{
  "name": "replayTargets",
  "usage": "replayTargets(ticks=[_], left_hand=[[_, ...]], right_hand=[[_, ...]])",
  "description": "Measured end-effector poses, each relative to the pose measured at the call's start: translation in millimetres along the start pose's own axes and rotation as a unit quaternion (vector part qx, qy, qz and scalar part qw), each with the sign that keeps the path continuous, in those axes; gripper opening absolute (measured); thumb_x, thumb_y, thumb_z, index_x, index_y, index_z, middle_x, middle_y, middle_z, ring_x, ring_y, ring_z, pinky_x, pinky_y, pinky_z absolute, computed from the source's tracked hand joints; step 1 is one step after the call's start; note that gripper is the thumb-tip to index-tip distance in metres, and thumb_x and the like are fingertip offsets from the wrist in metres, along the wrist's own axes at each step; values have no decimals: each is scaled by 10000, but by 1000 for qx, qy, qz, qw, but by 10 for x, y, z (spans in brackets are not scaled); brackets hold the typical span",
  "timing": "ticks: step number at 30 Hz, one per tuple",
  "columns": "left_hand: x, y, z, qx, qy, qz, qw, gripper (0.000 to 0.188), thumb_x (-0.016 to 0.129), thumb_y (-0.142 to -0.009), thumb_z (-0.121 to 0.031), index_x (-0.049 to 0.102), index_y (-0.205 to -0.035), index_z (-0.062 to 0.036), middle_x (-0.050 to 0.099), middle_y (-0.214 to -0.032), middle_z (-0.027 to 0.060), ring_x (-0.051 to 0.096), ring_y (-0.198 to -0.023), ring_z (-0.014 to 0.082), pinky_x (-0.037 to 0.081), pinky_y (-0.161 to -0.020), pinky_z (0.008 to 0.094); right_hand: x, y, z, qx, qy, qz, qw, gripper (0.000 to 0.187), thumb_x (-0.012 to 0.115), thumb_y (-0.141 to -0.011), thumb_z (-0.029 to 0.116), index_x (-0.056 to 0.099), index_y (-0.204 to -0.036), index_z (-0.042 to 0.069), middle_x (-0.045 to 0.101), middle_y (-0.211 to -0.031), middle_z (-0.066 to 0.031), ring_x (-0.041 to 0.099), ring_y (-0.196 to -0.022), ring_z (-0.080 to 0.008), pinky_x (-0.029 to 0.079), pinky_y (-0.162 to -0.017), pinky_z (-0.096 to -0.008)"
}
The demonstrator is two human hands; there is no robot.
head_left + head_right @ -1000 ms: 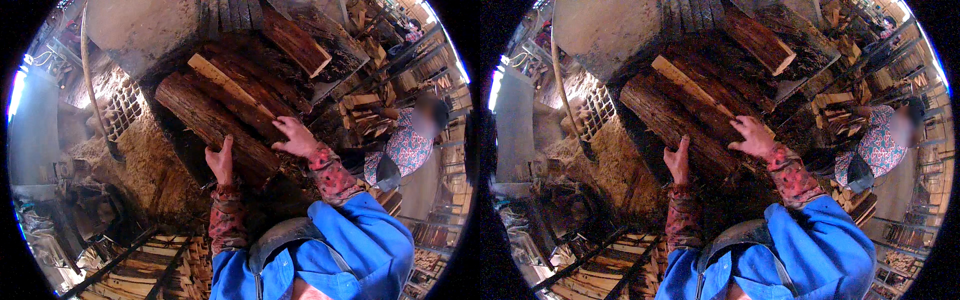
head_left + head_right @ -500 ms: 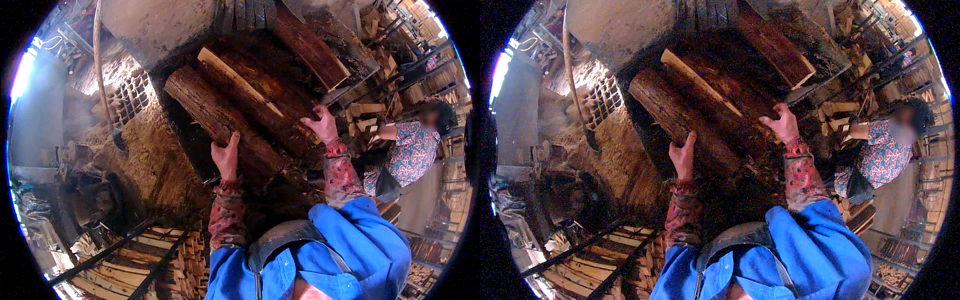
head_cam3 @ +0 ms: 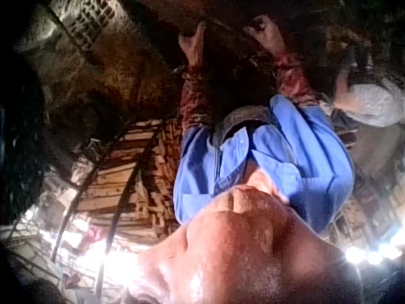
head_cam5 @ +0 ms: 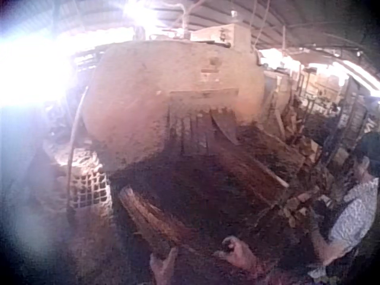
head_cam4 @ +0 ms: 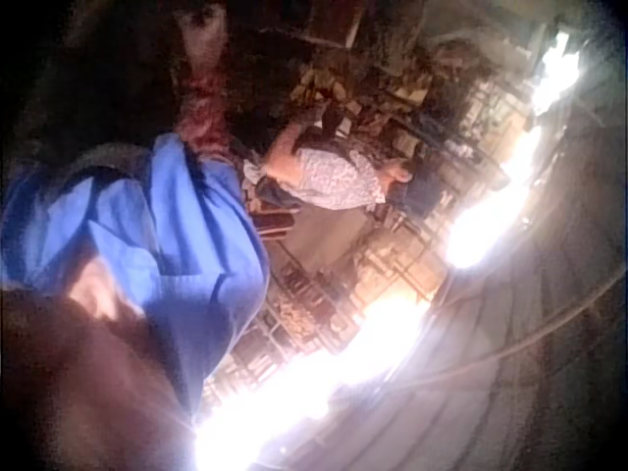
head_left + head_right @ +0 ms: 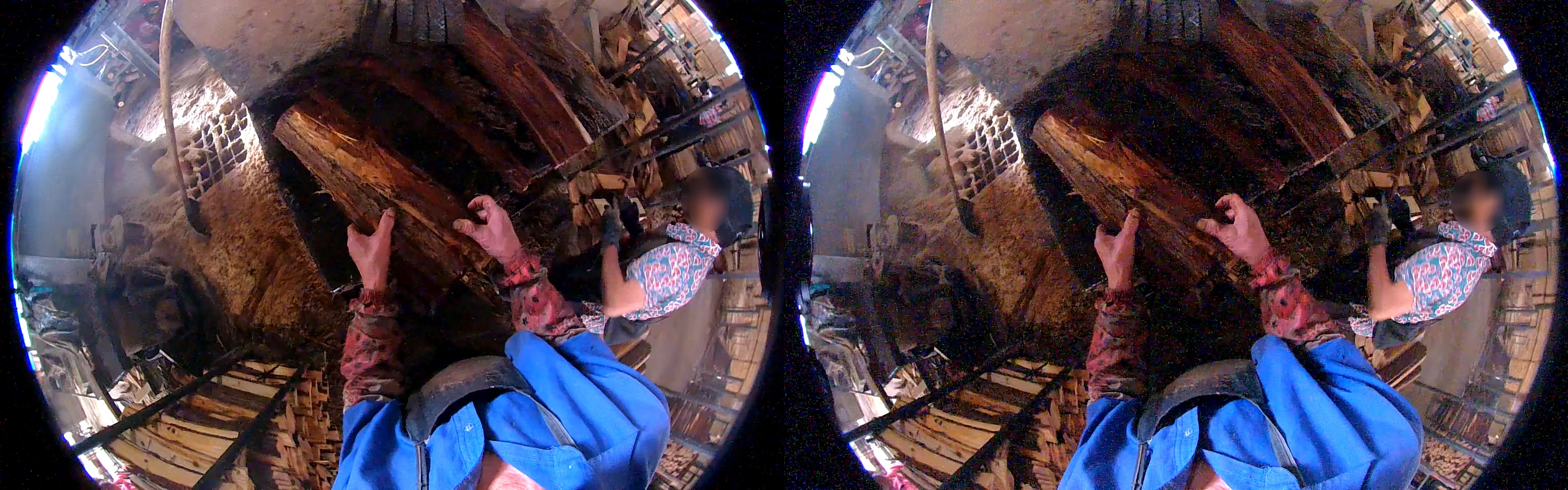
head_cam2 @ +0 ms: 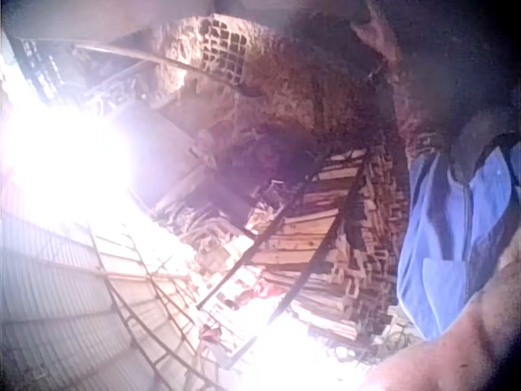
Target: The person stacks split logs onto a metal rack in a wood processing facility. They pick up logs from a pile, arrange them on the rack, and occasionally move the rack to a new location to continue stacking.
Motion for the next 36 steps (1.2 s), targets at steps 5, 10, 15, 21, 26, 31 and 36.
replayTargets(ticks=[5, 10, 15, 21, 26, 31, 36], left_hand=[[98, -17, -32, -15, 21, -7, 1000, 456, 761, -857, -242, 554, -1113, 73, 654, -1073, 124, 598, -941, 175, 480, -834, 319], [62, 33, -236, -98, 29, 20, 995, 550, 685, -904, -384, 537, -1145, 87, 601, -1103, 113, 544, -984, 166, 446, -864, 309], [40, 128, -144, -106, -7, -23, 994, 926, 751, -833, -457, 320, -1333, 193, 589, -1179, 178, 557, -1041, 203, 429, -929, 325], [-37, 203, -112, -83, -4, 24, 996, 1081, 828, -758, -442, 229, -1384, 204, 595, -1223, 250, 583, -1118, 258, 414, -992, 364], [-115, 280, -237, -90, -79, -6, 993, 1097, 837, -755, -422, 200, -1406, 189, 592, -1237, 247, 584, -1134, 270, 413, -998, 395], [-153, 310, -170, -85, 23, 14, 996, 1069, 852, -750, -368, 209, -1391, 195, 599, -1234, 223, 584, -1091, 230, 389, -1025, 370], [-184, 317, -102, -89, 8, -12, 996, 1015, 851, -752, -363, 268, -1356, 207, 606, -1221, 199, 577, -1076, 213, 385, -1023, 356]], right_hand=[[105, 64, 319, -27, 13, -7, 1000, 590, 773, -792, 418, 512, -1141, 20, 653, -983, -208, 653, -949, -337, 505, -827, -411], [61, 14, 357, -76, 55, -24, 995, 562, 743, -812, 394, 507, -1173, 34, 658, -947, -248, 659, -903, -399, 523, -767, -438], [188, 226, 580, -123, 72, -8, 990, 522, 744, -809, 371, 535, -1165, 53, 684, -916, -189, 664, -828, -392, 529, -720, -452], [-25, 337, 617, -169, 115, -37, 978, 351, 753, -794, 297, 672, -1020, 42, 671, -950, -157, 655, -856, -348, 534, -740, -407], [-435, 215, 244, -112, 234, -129, 957, 418, 764, -784, 286, 655, -1086, 17, 609, -1054, -148, 603, -991, -334, 503, -855, -400], [-288, 309, -310, -46, 304, -68, 949, 681, 798, -745, 295, 520, -1307, 29, 408, -1307, -162, 464, -1190, -382, 444, -994, -445], [-263, 176, -361, -71, 323, -115, 937, 674, 809, -702, 280, 535, -1261, 21, 441, -1263, -181, 462, -1172, -394, 435, -996, -465]])
Point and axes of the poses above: each hand's wrist, its own y-axis away from the middle knuckle, its own x-axis out of the palm, z = x × y, the point moved 5 cm from there along -y, towards the middle knuckle
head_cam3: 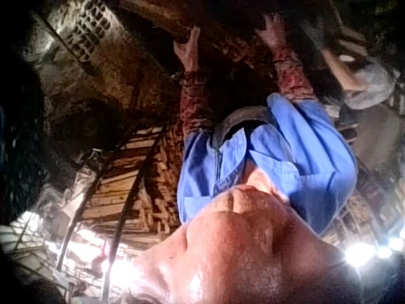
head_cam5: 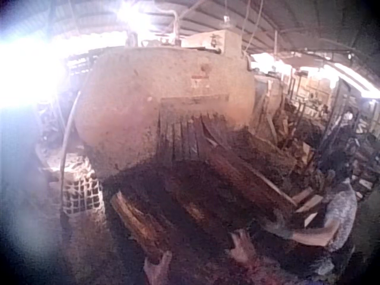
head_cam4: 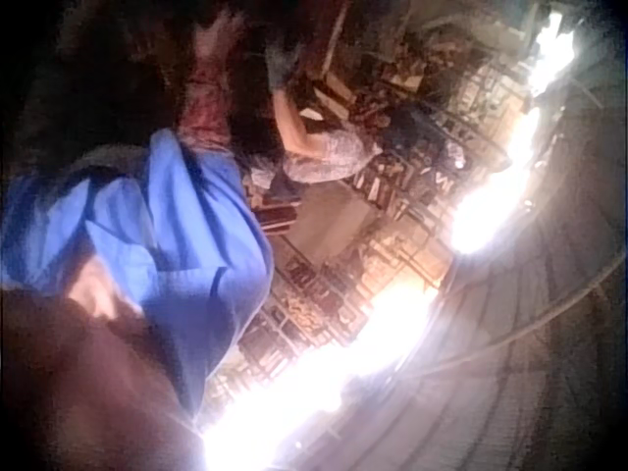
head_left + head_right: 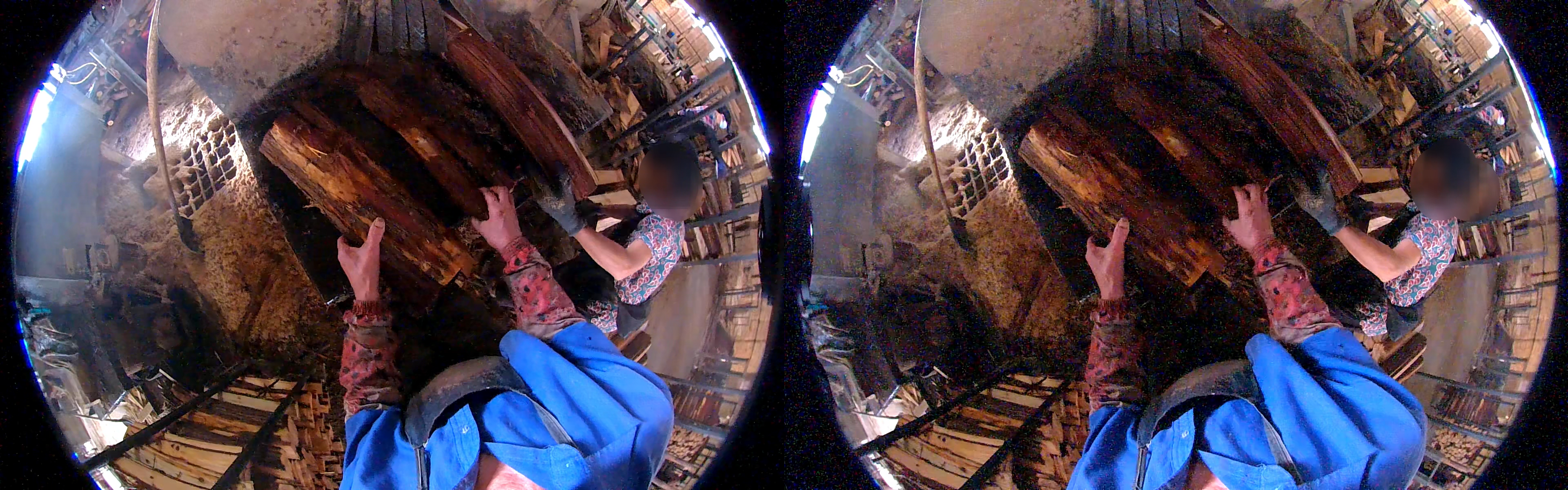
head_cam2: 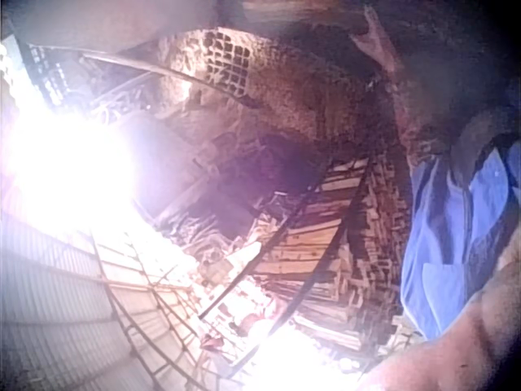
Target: The person stacks split logs onto a metal rack in a wood processing facility. They pick up logs from a pile, arrange them on the rack, and occasionally move the rack to a new location to continue stacking.
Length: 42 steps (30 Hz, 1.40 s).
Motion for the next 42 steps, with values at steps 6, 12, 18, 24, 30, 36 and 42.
replayTargets(ticks=[6, 12, 18, 24, 30, 36, 42], left_hand=[[3, -21, -65, 8, -37, -11, 999, 1034, 845, -729, -452, 329, -1323, 219, 566, -1258, 241, 552, -1129, 268, 396, -1008, 378], [37, -119, -51, 14, -92, -21, 995, 1062, 840, -717, -493, 332, -1331, 208, 566, -1246, 265, 560, -1122, 299, 418, -986, 404], [80, -317, 83, 46, -31, -5, 998, 1079, 842, -707, -509, 332, -1335, 204, 604, -1188, 254, 582, -1091, 289, 434, -968, 402], [323, -316, -165, -7, -1, -9, 1000, 1109, 843, -730, -456, 249, -1402, 197, 565, -1259, 267, 566, -1141, 295, 436, -975, 403], [438, -516, -176, 24, -65, -45, 997, 930, 832, -768, -387, 360, -1352, 162, 580, -1244, 230, 584, -1098, 272, 465, -923, 396], [519, -618, -327, 34, -4, 9, 999, 728, 841, -759, -365, 513, -1215, 99, 613, -1183, 172, 592, -1044, 231, 474, -885, 381], [469, -639, -451, 34, -29, -29, 999, 703, 841, -753, -369, 535, -1174, 104, 642, -1134, 162, 612, -992, 233, 482, -867, 372]], right_hand=[[-264, -544, -228, -26, 43, -41, 998, 630, 801, -683, 314, 569, -1190, 20, 501, -1192, -190, 476, -1123, -414, 450, -958, -478], [7, -971, -552, 48, 19, 44, 998, 810, 792, -697, 456, 495, -1342, 66, 471, -1301, -207, 438, -1223, -423, 427, -999, -522], [35, -1048, -163, 36, 135, 148, 979, 1082, 746, -657, 655, 354, -1446, 26, 388, -1384, -241, 378, -1289, -439, 356, -1005, -652], [226, -1257, -231, 7, 127, 173, 977, 1047, 765, -648, 608, 387, -1402, -13, 395, -1352, -267, 415, -1242, -462, 429, -981, -568], [136, -1331, -121, 57, 47, 202, 977, 916, 741, -735, 437, 344, -1425, -16, 455, -1296, -285, 505, -1169, -449, 444, -996, -456], [6, -1116, -74, 112, 11, 216, 970, 829, 722, -777, 342, 342, -1416, -25, 457, -1349, -306, 485, -1225, -441, 438, -1011, -450], [-95, -1048, -123, 75, -84, 168, 979, 803, 767, -737, 299, 410, -1330, -108, 587, -1177, -316, 584, -1103, -424, 469, -963, -452]])
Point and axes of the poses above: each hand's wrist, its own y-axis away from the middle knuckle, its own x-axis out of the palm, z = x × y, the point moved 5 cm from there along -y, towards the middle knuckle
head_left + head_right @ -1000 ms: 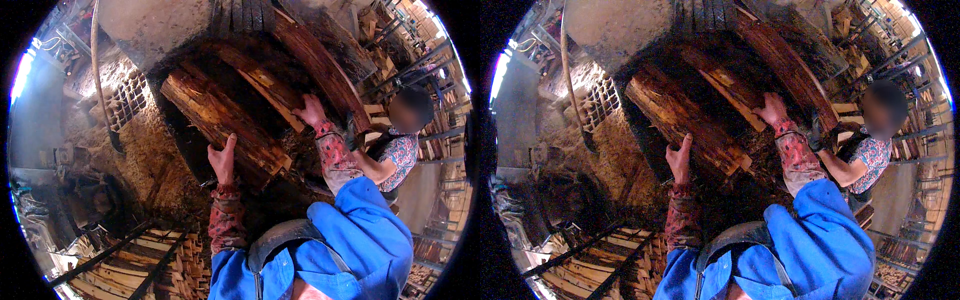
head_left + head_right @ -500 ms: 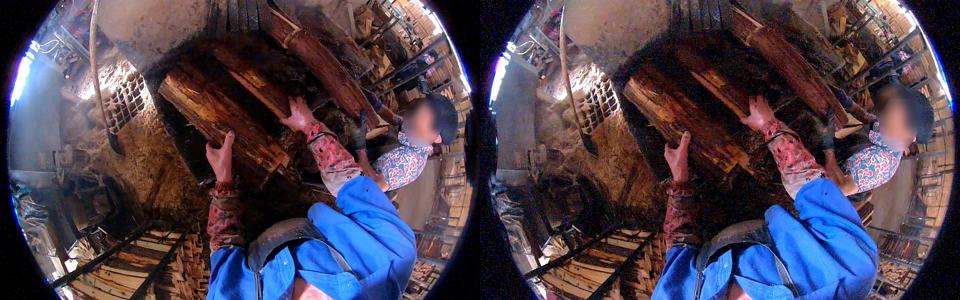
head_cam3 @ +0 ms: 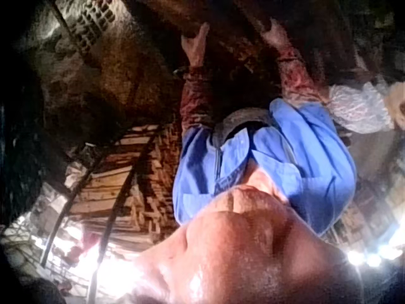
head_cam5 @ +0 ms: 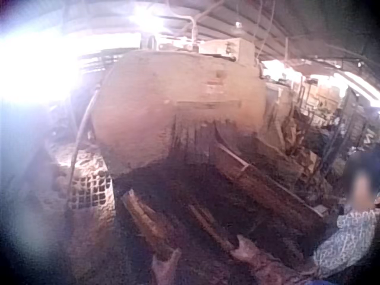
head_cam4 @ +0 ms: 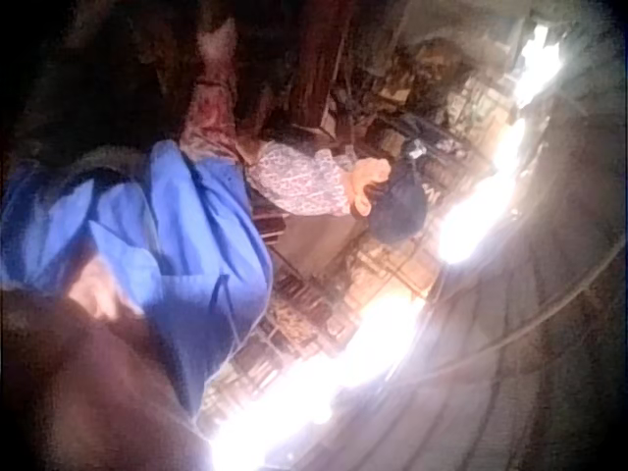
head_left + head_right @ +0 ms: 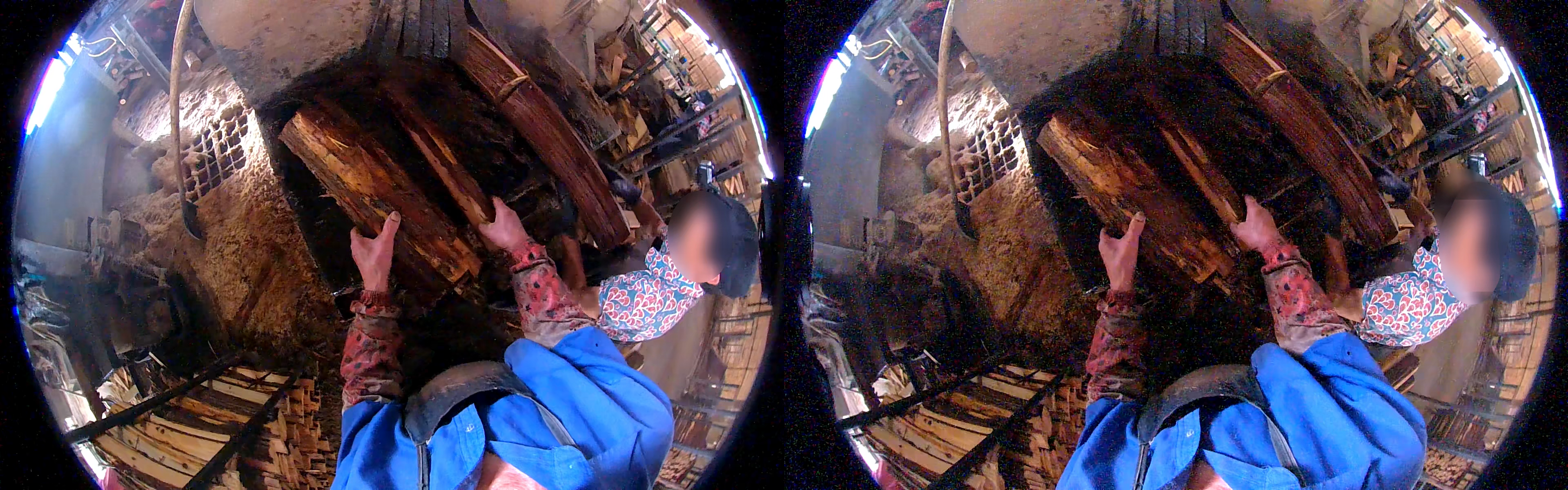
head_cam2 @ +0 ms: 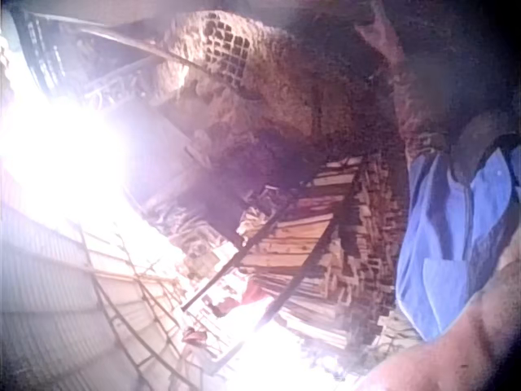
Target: The person stacks split logs onto a metal rack in a wood processing facility. They pick up logs from a pile, arrange them on the rack, and occasionally move the rack to a new location to continue stacking.
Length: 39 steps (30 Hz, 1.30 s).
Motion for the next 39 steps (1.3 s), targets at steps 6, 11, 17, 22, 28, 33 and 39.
replayTargets(ticks=[6, 11, 17, 22, 28, 33, 39], left_hand=[[-15, -125, -182, -15, 2, 14, 1000, 755, 841, -741, -415, 530, -1181, 114, 637, -1127, 201, 624, -983, 254, 490, -857, 374], [-45, -177, -41, 20, 16, 2, 1000, 683, 840, -747, -410, 563, -1118, 92, 662, -1061, 162, 622, -964, 233, 489, -842, 370], [-192, 4, -363, 2, -7, 32, 999, 668, 843, -748, -395, 556, -1107, 90, 658, -1056, 165, 622, -963, 229, 488, -837, 360], [-361, 44, -74, 10, -10, 17, 1000, 639, 852, -744, -375, 557, -1079, 82, 657, -1062, 162, 623, -952, 211, 496, -830, 355], [-561, 373, -189, 3, 6, 34, 999, 536, 827, -794, -264, 548, -1097, 79, 657, -1065, 145, 623, -922, 174, 506, -812, 310], [-583, 587, -120, 5, 133, 18, 991, 508, 830, -792, -257, 562, -1066, 76, 663, -1011, 105, 611, -888, 143, 507, -779, 293], [-882, 623, 77, -86, 92, -3, 992, 579, 852, -757, -334, 562, -1058, 67, 625, -917, 49, 556, -789, 106, 483, -694, 288]], right_hand=[[-377, -8, 494, -42, -94, 16, 995, 733, 805, -704, 292, 497, -1253, -84, 625, -1136, -271, 627, -1049, -382, 499, -910, -406], [-416, -54, 758, -79, -220, 11, 972, 697, 807, -720, 290, 516, -1243, -66, 649, -1121, -239, 642, -1032, -339, 501, -895, -395], [-254, -107, 1146, -126, -204, 53, 969, 653, 785, -758, 349, 556, -1208, -66, 657, -1107, -228, 644, -1025, -339, 499, -896, -401], [144, -69, 1290, -160, -111, 43, 980, 764, 732, -800, 478, 520, -1271, -86, 617, -1148, -279, 605, -1085, -389, 477, -934, -411], [484, 271, 1305, -176, -40, 22, 983, 839, 661, -846, 550, 464, -1338, -101, 551, -1192, -296, 536, -1144, -409, 442, -983, -420], [597, 524, 1295, -173, -56, 8, 983, 769, 671, -875, 494, 484, -1324, -102, 523, -1234, -256, 516, -1165, -364, 422, -993, -397], [853, 682, 1090, -218, -81, -69, 970, 698, 721, -824, 472, 554, -1241, -62, 555, -1184, -258, 527, -1130, -392, 437, -960, -422]])
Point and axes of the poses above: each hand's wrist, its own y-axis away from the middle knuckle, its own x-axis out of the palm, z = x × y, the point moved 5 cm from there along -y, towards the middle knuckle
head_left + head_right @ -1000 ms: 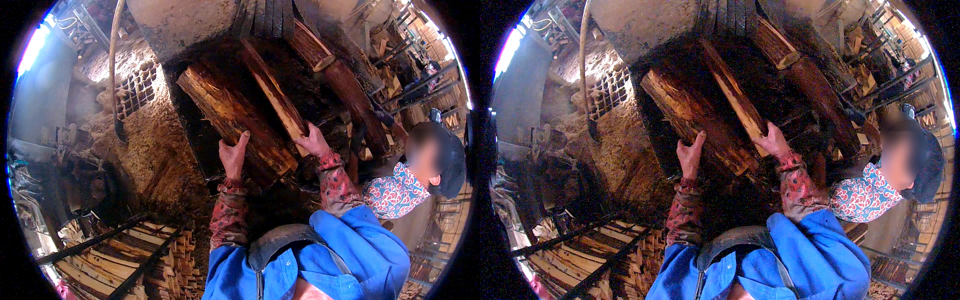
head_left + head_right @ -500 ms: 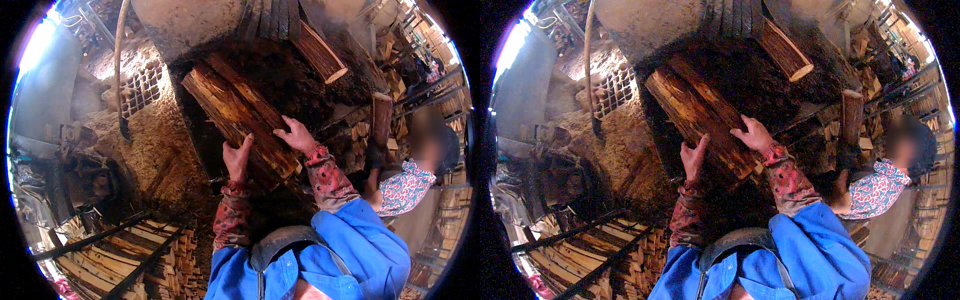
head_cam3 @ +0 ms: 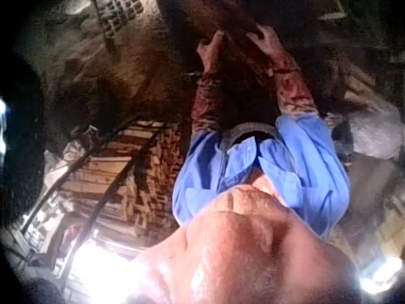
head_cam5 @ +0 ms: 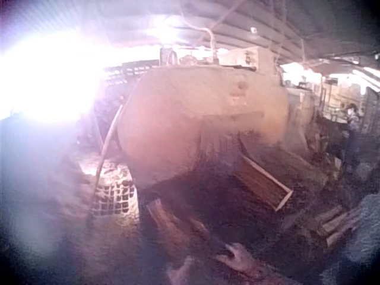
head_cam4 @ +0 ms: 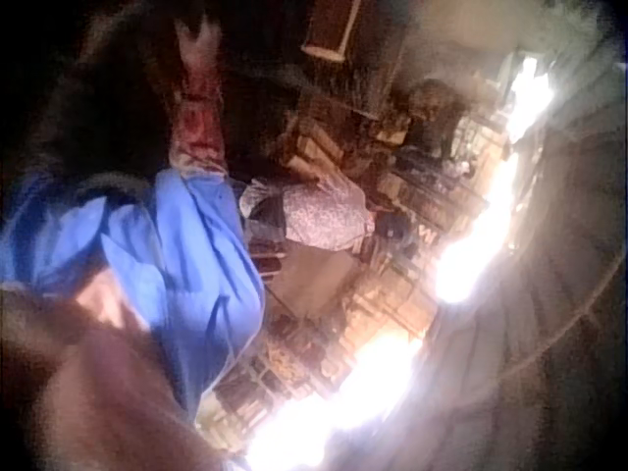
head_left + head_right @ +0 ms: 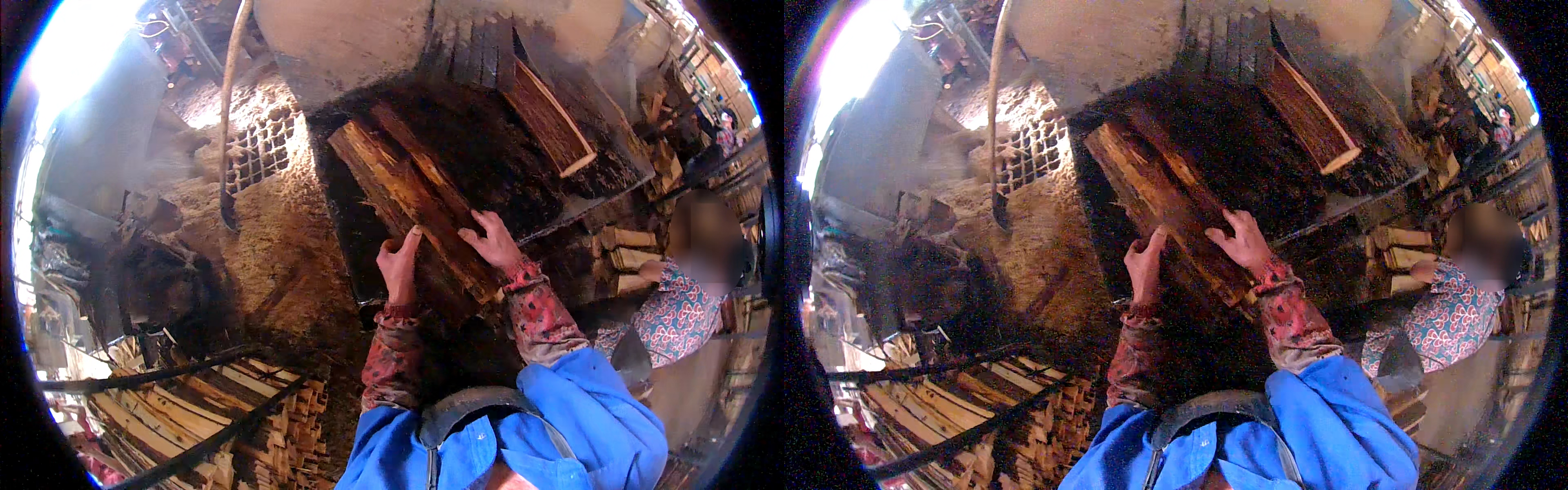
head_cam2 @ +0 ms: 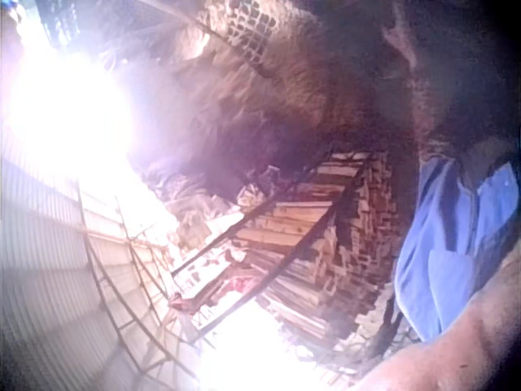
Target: The person stacks split logs onto a metal rack in a wood processing facility. They pick up logs from a pile, arrange them on the rack, and occasionally move the rack to a new location to continue stacking.
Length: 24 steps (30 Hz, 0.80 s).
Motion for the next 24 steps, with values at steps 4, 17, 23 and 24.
replayTargets(ticks=[4, 17, 23, 24], left_hand=[[-85, -76, 72, 67, 18, -2, 998, 602, 850, -759, -333, 553, -1092, 71, 622, -930, 50, 555, -794, 119, 480, -699, 284], [1, -124, 239, 254, 103, 58, 960, 735, 755, -851, -96, 324, -1428, 52, 522, -1308, 129, 534, -1149, 183, 459, -963, 312], [-45, -120, 319, 259, 5, 73, 963, 593, 721, -886, -118, 431, -1374, 56, 553, -1278, 121, 527, -1149, 158, 447, -971, 300], [-60, -75, 317, 278, -6, 58, 959, 545, 705, -895, -106, 456, -1353, 53, 567, -1249, 113, 541, -1107, 151, 458, -945, 293]], right_hand=[[74, 131, 148, 14, -11, -5, 1000, 613, 729, -830, 423, 586, -1173, -65, 568, -1120, -238, 542, -1066, -379, 443, -929, -415], [262, 226, 79, 14, 31, 18, 999, 723, 676, -854, 468, 528, -1265, -108, 541, -1156, -282, 531, -1081, -415, 437, -953, -437], [196, 338, 219, 11, 16, 13, 1000, 702, 678, -853, 438, 531, -1244, -127, 543, -1136, -285, 532, -1070, -422, 444, -937, -437], [201, 358, 194, -1, 2, 10, 1000, 668, 691, -845, 423, 556, -1225, -109, 543, -1133, -283, 536, -1067, -423, 448, -927, -436]])
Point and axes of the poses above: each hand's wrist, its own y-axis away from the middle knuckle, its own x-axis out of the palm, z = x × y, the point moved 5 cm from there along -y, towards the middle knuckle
